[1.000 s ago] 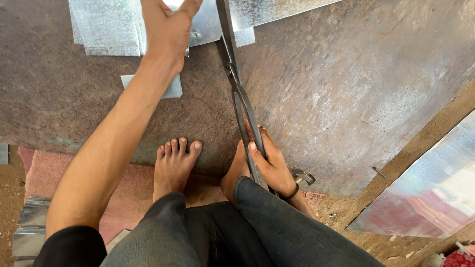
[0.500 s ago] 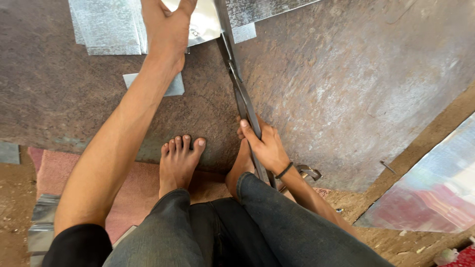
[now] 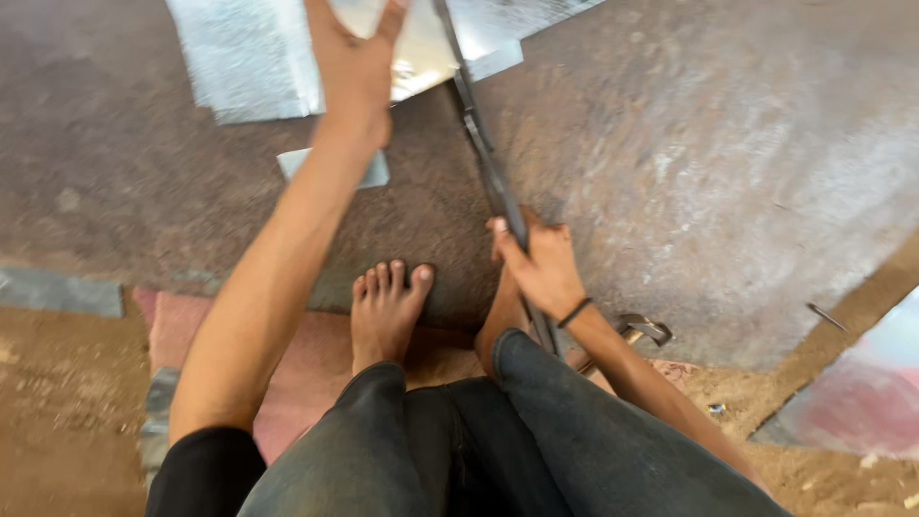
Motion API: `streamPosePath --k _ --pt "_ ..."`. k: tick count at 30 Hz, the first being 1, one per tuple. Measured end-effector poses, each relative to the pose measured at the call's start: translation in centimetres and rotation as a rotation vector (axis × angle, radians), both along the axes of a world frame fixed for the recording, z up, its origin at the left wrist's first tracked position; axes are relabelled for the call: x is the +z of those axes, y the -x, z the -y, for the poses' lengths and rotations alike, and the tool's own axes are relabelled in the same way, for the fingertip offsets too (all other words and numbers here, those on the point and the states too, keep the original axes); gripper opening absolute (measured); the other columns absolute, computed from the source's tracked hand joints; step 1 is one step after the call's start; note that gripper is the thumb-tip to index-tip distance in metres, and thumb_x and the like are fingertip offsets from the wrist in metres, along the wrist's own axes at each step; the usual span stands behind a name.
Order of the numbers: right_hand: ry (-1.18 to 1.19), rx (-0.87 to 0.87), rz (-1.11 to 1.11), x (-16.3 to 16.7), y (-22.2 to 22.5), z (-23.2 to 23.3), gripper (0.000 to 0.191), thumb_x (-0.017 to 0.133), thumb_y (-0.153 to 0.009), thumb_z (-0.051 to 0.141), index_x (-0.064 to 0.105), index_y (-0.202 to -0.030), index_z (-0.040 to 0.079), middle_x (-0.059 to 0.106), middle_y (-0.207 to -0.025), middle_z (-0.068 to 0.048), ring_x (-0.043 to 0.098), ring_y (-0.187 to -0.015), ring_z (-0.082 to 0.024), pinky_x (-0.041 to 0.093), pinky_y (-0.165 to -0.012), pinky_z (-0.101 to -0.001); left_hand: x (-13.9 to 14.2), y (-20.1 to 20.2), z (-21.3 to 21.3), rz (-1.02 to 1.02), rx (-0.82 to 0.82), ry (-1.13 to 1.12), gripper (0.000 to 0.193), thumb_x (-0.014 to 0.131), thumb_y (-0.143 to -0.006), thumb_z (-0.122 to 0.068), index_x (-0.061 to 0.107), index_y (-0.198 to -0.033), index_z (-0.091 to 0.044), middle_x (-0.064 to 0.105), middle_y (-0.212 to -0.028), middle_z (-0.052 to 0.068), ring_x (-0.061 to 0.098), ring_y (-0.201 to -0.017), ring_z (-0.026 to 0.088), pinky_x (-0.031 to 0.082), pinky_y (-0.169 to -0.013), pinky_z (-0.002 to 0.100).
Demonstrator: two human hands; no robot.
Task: The person sits on the ground and cuts a galvanized sheet metal strip into small rectangular pieces using large hand snips, cutting one piece at a time. They then gather the cut pieces and stack them in a pile on a mat beside them.
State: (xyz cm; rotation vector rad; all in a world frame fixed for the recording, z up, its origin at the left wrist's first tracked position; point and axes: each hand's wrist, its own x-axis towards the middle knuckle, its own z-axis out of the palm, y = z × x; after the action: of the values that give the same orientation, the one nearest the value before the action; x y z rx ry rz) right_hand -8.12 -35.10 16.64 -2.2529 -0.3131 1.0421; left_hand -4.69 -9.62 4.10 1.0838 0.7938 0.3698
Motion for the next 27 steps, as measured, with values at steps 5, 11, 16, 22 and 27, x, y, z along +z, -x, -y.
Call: streamPosePath --k 5,11,16,22,27 --pt "-0.014 -0.116 -0.158 0.4 -0.2 -1.2 0.042 0.049 -0.105 0.040 0.071 -0.110 0.004 0.072 -0.070 -0.006 0.074 -0.067 -0.016 0.058 -0.065 -0.0335 2.4 2.2 2.1 -0.018 -0.062 -0.291 0.097 0.079 -0.103 -0.021 0.006 -0.161 0.006 0.027 -0.159 0.018 0.035 -0.142 0.022 0.039 -0.114 0.035" --pt "0.176 -0.003 0.060 -0.1 0.4 -2.0 0.042 0.052 -0.105 0.041 0.071 -0.095 0.006 0.068 -0.064 -0.010 0.072 -0.063 -0.028 0.055 -0.064 -0.0400 1.0 2.5 1.9 -0.310 -0.101 0.087 0.114 0.078 -0.092 -0.033 0.001 -0.170 0.000 0.042 -0.147 0.042 0.039 -0.099 0.030 0.052 -0.092 0.037" --pt "0.209 0.129 0.258 0.2 1.7 -1.5 0.039 0.057 -0.104 0.040 0.067 -0.098 0.003 0.064 -0.065 -0.017 0.066 -0.068 -0.039 0.050 -0.080 -0.0469 1.3 3.3 0.1 -0.104 -0.136 -0.342 0.103 0.086 -0.105 -0.017 0.004 -0.161 0.008 0.022 -0.162 0.035 0.030 -0.144 0.031 0.039 -0.112 0.041" --pt "0.087 0.373 0.632 0.4 -2.6 -0.1 0.029 0.056 -0.107 0.036 0.067 -0.116 0.011 0.068 -0.121 -0.016 0.063 -0.113 -0.034 0.041 -0.095 -0.0493 6.8 7.7 -9.5 -0.196 -0.166 -0.745 0.040 0.088 -0.094 -0.012 0.060 -0.121 -0.002 0.078 -0.094 0.015 0.080 -0.077 0.027 0.059 -0.064 0.033" --pt "0.074 0.653 0.858 -2.4 -16.1 -2.5 0.094 0.069 -0.101 0.068 0.037 -0.163 0.005 0.042 -0.164 -0.023 0.043 -0.144 -0.043 0.032 -0.118 -0.0547 10.0 8.6 -11.6 -0.080 -0.097 -1.323 0.051 0.089 -0.088 -0.004 0.051 -0.122 0.002 0.071 -0.097 0.021 0.075 -0.083 0.036 0.058 -0.068 0.035"
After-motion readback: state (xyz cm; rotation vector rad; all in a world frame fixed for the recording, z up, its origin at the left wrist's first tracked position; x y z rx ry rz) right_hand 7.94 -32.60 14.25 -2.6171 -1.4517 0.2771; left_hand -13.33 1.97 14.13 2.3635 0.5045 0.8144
